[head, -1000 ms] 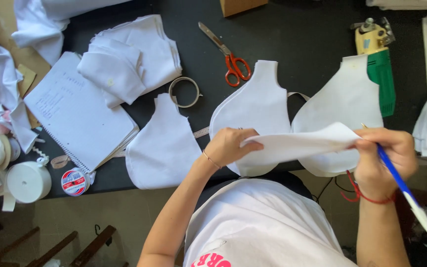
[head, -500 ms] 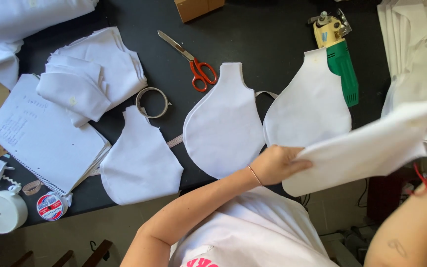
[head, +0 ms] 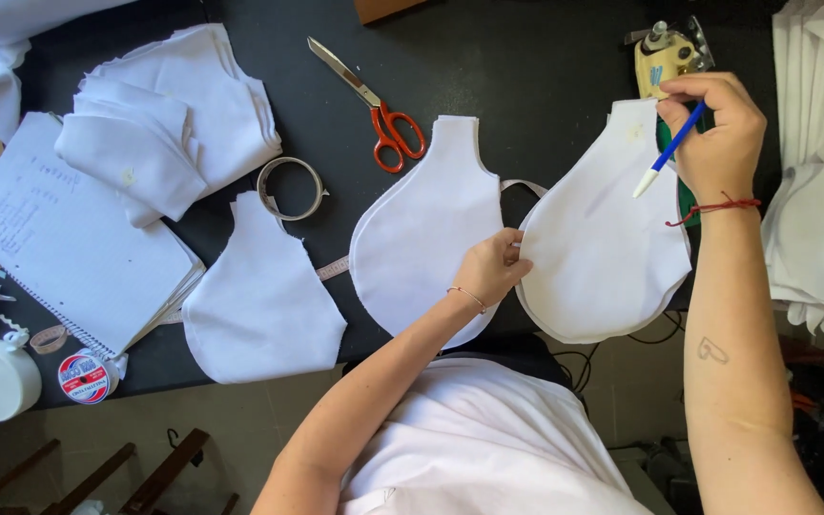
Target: The person measures white fabric pieces with a measuring tape and marks them with a blue pen. They repeatedly pick up fabric pieces, align the tape, make marks, and place the pieces back on the table.
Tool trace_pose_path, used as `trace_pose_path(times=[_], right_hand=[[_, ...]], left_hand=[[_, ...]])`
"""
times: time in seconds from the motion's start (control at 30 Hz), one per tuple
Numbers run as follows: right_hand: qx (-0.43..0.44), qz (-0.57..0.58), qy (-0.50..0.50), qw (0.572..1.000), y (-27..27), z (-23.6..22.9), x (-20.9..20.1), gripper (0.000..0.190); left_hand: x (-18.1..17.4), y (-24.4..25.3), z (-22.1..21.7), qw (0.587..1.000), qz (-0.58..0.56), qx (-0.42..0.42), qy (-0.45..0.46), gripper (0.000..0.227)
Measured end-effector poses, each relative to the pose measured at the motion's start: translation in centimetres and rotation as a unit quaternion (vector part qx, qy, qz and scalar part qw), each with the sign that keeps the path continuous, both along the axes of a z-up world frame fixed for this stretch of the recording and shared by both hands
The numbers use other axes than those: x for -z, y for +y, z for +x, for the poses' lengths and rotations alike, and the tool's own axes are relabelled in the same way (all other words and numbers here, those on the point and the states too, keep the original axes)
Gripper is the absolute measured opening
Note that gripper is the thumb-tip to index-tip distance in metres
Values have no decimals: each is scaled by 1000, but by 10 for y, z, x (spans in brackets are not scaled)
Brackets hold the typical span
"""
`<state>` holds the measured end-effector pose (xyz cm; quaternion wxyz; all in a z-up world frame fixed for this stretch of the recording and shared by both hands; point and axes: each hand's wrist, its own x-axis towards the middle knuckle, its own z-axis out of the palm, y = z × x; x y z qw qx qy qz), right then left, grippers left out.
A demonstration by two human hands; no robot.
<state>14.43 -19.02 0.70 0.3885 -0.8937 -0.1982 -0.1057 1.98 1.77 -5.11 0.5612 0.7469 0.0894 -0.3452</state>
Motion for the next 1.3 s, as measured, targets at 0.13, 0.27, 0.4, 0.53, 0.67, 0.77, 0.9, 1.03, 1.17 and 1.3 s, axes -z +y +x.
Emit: trace_pose_path(times=[0.13, 0.27, 0.4, 0.53, 0.67, 0.77, 0.9, 1.03, 1.17, 1.3], right_hand=[[-2, -15, 9, 1000, -3, 1, 3, 13], [-8, -18, 16, 1000, -2, 2, 4, 15], [-15, -108, -12, 994, -15, 8, 21, 19], [-3, -171, -44, 984, -18, 3, 24, 20], [0, -310, -88, 947, -26, -3, 37, 16], [4, -362, -97, 927, -25, -6, 39, 9], [22, -399, -143, 906, -25, -8, 48, 11], [16, -447, -143, 883, -30, -11, 51, 12], [-28, -407, -78, 910, -50, -18, 58, 11], [-101, -168, 111, 974, -83, -21, 91, 9]], left_hand=[[1, 0, 2, 1000, -2, -5, 11, 24], [2, -4, 5, 1000, 17, 8, 12, 23], [4, -4, 6, 1000, 22, 17, 11, 26], [3, -4, 5, 1000, 16, 9, 25, 28], [8, -5, 3, 1000, 21, 10, 0, 23], [8, -6, 3, 1000, 21, 7, -2, 24], [7, -6, 4, 1000, 28, 0, 4, 26], [2, -10, 5, 999, 23, -17, 15, 28], [6, -15, 4, 999, 29, -20, 12, 36], [-2, -15, 4, 999, -18, -36, -9, 38]])
